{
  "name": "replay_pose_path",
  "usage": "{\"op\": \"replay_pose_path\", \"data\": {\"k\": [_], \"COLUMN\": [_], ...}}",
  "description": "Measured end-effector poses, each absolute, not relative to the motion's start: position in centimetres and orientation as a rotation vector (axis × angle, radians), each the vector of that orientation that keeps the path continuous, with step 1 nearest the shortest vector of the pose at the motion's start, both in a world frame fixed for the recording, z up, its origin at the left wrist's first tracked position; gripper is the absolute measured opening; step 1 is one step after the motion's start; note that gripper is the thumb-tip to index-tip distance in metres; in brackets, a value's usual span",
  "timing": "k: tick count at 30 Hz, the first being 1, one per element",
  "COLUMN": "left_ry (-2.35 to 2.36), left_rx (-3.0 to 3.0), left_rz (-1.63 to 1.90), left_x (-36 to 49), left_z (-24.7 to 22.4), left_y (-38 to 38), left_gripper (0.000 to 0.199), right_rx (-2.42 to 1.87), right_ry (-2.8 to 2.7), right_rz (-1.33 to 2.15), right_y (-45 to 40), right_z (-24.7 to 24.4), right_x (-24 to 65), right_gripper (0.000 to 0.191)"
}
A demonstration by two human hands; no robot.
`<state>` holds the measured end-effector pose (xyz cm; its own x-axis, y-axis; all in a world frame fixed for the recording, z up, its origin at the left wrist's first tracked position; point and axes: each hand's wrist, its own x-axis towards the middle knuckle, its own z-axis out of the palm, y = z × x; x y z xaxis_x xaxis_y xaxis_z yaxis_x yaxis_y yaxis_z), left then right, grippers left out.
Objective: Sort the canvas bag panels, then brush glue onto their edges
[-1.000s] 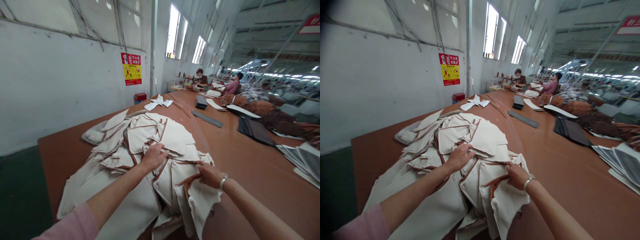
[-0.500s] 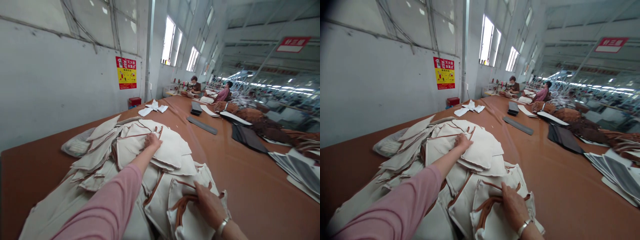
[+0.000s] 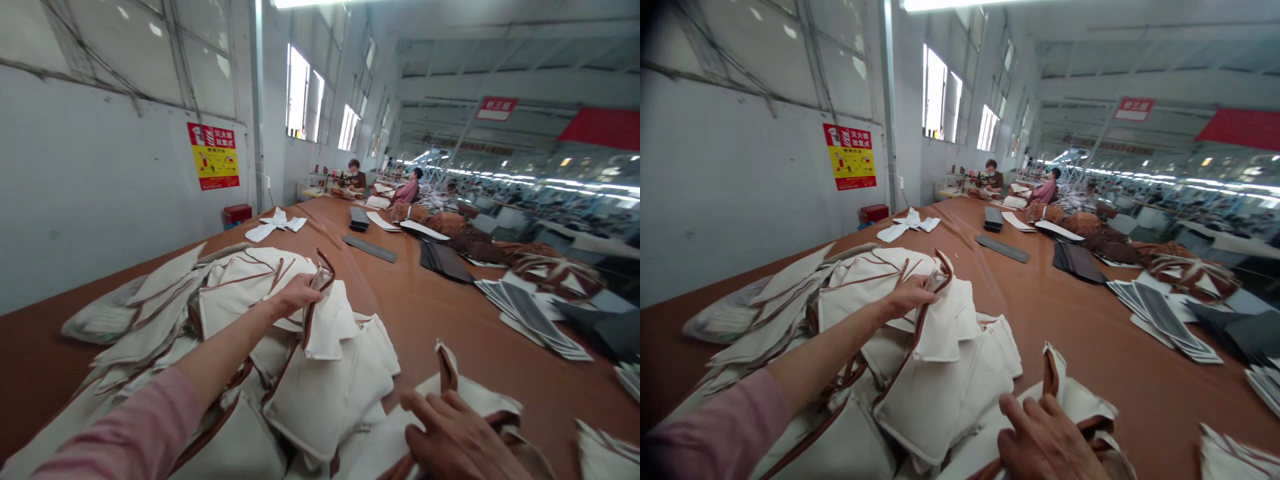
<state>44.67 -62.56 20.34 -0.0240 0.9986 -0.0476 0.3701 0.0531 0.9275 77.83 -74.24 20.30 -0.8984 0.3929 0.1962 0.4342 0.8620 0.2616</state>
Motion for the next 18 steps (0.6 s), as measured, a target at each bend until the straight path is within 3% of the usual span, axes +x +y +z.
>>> {"op": "replay_pose_path", "data": {"k": [3,6,9,15,18], "left_ry": [1.248,0.891,0.734,0.807,0.842], "left_rx": [1.514,1.563,1.542,1.21,1.07], "left_rz": [0.814,0.618,0.533,0.496,0.502], "left_x": [47.4,50.7,54.0,54.9,53.2], "left_z": [23.1,24.3,23.4,17.9,16.2], "left_y": [-67.4,-72.4,-76.6,-80.8,-81.5], "left_gripper": [0.025,0.022,0.011,0.041,0.045], "right_rx": [-0.765,-0.917,-0.963,-1.052,-0.986], "right_ry": [-2.872,-2.853,-2.924,-2.92,-2.815], "right_rz": [-0.415,-0.289,-0.096,0.168,0.33], "right_y": [-76.7,-77.8,-78.1,-81.9,-84.6], "right_z": [26.0,27.4,24.9,17.7,16.6], "right_x": [78.1,78.4,79.0,82.1,83.6], "right_gripper": [0.018,0.018,0.014,0.007,0.009]}}
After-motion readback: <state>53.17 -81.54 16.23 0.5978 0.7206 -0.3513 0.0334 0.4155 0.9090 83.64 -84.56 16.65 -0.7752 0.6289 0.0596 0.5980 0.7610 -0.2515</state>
